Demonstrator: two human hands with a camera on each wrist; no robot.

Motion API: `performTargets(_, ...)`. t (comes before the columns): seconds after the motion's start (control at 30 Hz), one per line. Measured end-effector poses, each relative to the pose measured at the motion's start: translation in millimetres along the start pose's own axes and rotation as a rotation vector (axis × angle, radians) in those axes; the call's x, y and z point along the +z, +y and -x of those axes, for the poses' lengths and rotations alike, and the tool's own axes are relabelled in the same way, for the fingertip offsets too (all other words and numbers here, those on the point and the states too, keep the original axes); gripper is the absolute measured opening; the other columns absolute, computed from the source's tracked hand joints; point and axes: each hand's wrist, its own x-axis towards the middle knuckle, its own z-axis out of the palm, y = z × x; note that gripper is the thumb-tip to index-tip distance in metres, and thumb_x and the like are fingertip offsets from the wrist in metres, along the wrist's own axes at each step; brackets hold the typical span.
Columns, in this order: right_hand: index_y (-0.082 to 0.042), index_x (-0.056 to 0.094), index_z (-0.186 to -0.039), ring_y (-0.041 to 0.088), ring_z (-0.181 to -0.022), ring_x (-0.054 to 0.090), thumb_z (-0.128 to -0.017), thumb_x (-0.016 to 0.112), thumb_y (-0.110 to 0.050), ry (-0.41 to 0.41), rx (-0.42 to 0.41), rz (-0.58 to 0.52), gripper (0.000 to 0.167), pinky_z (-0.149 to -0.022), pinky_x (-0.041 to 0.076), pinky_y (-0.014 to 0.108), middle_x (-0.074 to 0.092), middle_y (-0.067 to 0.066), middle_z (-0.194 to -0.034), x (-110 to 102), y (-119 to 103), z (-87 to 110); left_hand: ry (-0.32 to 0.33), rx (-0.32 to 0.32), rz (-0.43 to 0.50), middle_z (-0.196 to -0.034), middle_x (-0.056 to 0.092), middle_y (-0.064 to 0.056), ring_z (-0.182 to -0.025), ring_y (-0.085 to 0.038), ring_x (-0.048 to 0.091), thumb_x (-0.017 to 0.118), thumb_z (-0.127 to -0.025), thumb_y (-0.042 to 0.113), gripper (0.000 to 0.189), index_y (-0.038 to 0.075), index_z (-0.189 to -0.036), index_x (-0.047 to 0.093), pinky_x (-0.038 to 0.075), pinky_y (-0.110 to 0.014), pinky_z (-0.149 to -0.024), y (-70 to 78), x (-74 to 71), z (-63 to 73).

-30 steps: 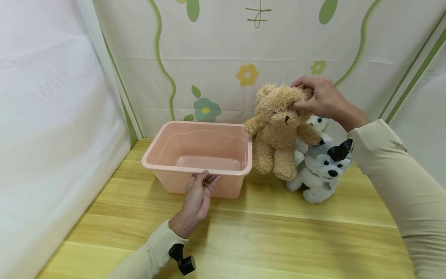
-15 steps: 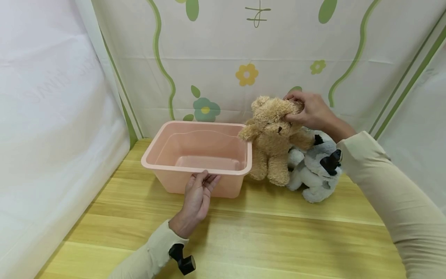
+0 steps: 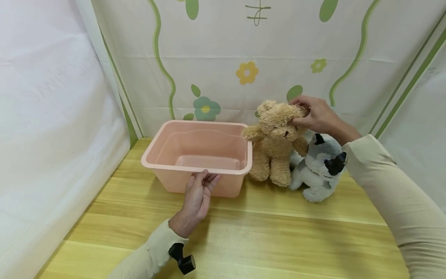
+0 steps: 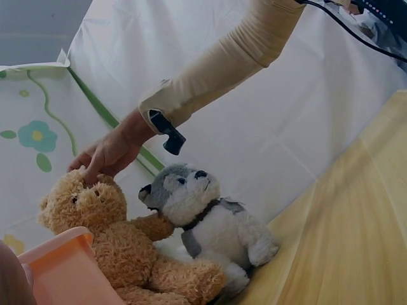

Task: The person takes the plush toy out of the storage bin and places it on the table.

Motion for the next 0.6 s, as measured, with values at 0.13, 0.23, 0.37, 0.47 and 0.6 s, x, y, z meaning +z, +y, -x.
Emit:
performTargets(0.13, -0.010, 0.057, -0.130, 0.012, -0.066, 0.047, -0.088, 0.074, -0.015, -0.039, 0.015, 0.018, 0.046, -0.052, 0.040, 0.023, 0.057, 0.015, -0.123, -1, 4, 3.5, 0.000, 0.001, 0.003, -0.090, 0.059, -0.005, -0.084, -0.014, 0.066, 0.047, -0.101, 0.004, 0.005, 0.007, -0.098, 0.044, 0.061, -0.031, -0.089, 0.4, 0.2, -0.5)
performTargets(0.23, -0.009, 0.054, -0.132, 0.013, -0.058, 0.046, -0.089, 0.073, -0.014, -0.079, 0.018, 0.039, 0.047, -0.049, 0.041, 0.025, 0.054, 0.021, -0.131, 0, 7, 5.9, 0.000, 0.000, -0.002, -0.090, 0.059, -0.005, -0.084, -0.014, 0.066, 0.047, -0.101, 0.004, 0.006, 0.007, -0.097, 0.044, 0.061, -0.032, -0.089, 0.3, -0.4, -0.7)
performTargets(0.37, -0.008, 0.053, -0.133, 0.013, -0.057, 0.046, -0.089, 0.073, -0.014, -0.108, 0.007, 0.074, 0.050, -0.049, 0.042, 0.026, 0.053, 0.023, -0.133, 4, 11, 7.5, 0.003, 0.001, -0.009, -0.089, 0.059, -0.004, -0.084, -0.014, 0.065, 0.047, -0.101, 0.004, 0.006, 0.008, -0.097, 0.044, 0.061, -0.031, -0.089, -0.4, -1.5, -1.2)
performTargets(0.47, -0.008, 0.054, -0.133, 0.014, -0.063, 0.048, -0.088, 0.074, -0.016, -0.107, 0.000, 0.097, 0.050, -0.052, 0.042, 0.026, 0.052, 0.022, -0.134, 6, 13, 9.0, 0.003, 0.004, -0.009, -0.089, 0.059, -0.004, -0.084, -0.014, 0.065, 0.047, -0.101, 0.004, 0.007, 0.008, -0.097, 0.044, 0.061, -0.031, -0.088, -0.5, -1.5, -1.1)
performTargets(0.6, -0.008, 0.053, -0.133, 0.015, -0.067, 0.048, -0.090, 0.073, -0.019, -0.118, 0.008, 0.112, 0.049, -0.056, 0.041, 0.026, 0.051, 0.022, -0.135, 6, 18, 11.6, -0.003, 0.006, -0.007, -0.089, 0.059, -0.004, -0.084, -0.014, 0.065, 0.047, -0.101, 0.004, 0.006, 0.007, -0.097, 0.044, 0.061, -0.031, -0.088, -0.3, -0.9, 0.1)
